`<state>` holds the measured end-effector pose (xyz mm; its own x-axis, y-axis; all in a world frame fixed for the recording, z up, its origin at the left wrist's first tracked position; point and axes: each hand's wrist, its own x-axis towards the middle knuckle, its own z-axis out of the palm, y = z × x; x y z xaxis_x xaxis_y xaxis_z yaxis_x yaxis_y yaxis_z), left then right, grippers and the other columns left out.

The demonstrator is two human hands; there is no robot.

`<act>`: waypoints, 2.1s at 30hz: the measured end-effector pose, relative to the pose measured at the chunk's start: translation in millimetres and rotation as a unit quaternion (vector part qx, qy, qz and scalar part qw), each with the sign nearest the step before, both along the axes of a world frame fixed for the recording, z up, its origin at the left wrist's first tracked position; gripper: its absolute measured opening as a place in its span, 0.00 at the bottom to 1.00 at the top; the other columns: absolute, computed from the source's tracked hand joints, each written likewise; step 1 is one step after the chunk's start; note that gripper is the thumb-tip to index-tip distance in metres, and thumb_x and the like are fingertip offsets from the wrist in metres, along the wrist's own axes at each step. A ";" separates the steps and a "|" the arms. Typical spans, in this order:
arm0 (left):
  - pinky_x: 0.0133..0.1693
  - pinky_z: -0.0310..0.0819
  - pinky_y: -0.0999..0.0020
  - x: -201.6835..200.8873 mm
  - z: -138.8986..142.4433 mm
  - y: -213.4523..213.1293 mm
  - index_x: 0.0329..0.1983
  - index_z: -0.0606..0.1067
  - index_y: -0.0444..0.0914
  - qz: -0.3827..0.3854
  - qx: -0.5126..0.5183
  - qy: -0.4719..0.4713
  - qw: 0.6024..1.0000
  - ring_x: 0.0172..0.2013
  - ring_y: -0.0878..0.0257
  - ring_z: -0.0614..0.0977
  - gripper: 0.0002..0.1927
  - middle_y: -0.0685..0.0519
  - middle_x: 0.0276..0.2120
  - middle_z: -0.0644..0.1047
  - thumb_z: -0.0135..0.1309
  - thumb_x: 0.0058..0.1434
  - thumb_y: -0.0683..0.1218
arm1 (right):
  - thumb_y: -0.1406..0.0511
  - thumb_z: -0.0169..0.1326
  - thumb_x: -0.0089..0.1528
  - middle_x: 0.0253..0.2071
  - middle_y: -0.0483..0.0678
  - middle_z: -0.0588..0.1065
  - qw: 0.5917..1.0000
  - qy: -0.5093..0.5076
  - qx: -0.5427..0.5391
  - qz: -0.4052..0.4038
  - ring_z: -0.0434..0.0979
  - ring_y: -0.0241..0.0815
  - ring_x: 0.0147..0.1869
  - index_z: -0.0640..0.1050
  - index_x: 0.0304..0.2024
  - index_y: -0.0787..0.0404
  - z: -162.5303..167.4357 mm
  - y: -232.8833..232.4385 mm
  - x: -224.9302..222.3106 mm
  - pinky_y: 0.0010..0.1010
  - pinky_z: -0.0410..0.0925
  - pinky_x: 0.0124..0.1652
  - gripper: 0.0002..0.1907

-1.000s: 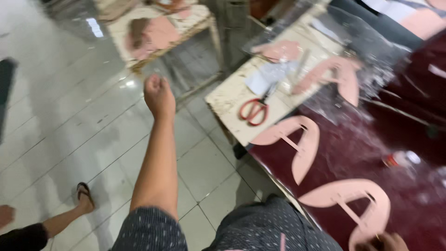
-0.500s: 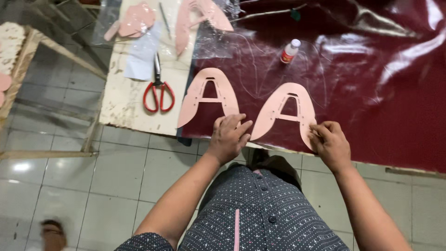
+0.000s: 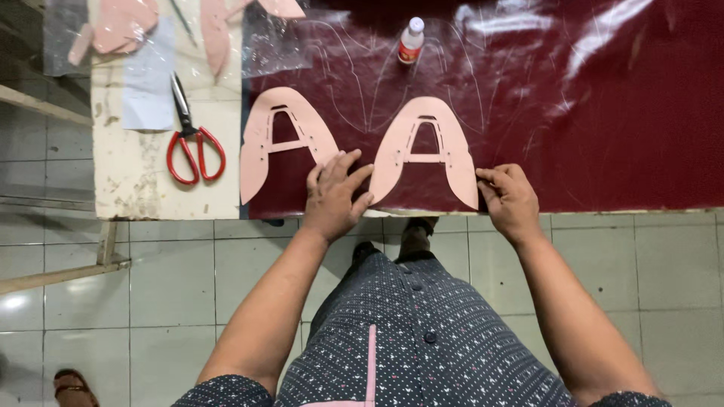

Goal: The person aligns pairs of pink shoe upper components on a red work mat, matching their edges and pressing them flat. They use a small pointed tool to mark or trace along a component edge, reposition the pieces, and near the end pick up a glue bottle and open it to apply adhesive.

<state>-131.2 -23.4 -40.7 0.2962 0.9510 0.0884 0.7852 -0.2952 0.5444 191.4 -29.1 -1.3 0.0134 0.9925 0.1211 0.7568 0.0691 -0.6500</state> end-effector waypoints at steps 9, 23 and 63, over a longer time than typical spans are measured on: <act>0.70 0.37 0.44 -5.3 2.1 9.9 0.59 0.78 0.51 -0.019 -0.009 -0.009 1.000 0.74 0.48 0.54 0.24 0.51 0.71 0.62 0.61 0.58 0.56 | 0.64 0.65 0.57 0.42 0.42 0.72 0.990 0.001 -0.139 0.038 0.74 0.37 0.43 0.82 0.55 0.51 7.1 13.2 14.9 0.30 0.69 0.44 0.22; 0.72 0.35 0.45 -6.2 2.5 10.1 0.59 0.78 0.53 -0.005 -0.028 -0.021 0.999 0.74 0.51 0.54 0.24 0.54 0.72 0.63 0.60 0.58 0.55 | 0.64 0.64 0.58 0.43 0.43 0.71 0.988 0.006 -0.147 0.037 0.73 0.36 0.43 0.81 0.57 0.50 0.9 11.0 17.5 0.29 0.69 0.45 0.22; 0.71 0.36 0.45 -5.1 6.3 9.4 0.59 0.79 0.54 -0.011 -0.022 -0.017 1.000 0.74 0.50 0.55 0.23 0.53 0.71 0.63 0.61 0.58 0.55 | 0.68 0.62 0.59 0.47 0.44 0.69 0.983 0.019 -0.172 0.066 0.72 0.37 0.46 0.80 0.60 0.49 -7.0 12.6 28.3 0.29 0.70 0.47 0.25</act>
<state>-136.2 -14.1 -34.4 0.3140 0.9477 0.0566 0.7593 -0.2865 0.5843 219.8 -16.4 -8.3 -0.1206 0.9680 -0.2201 0.7307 -0.0635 -0.6798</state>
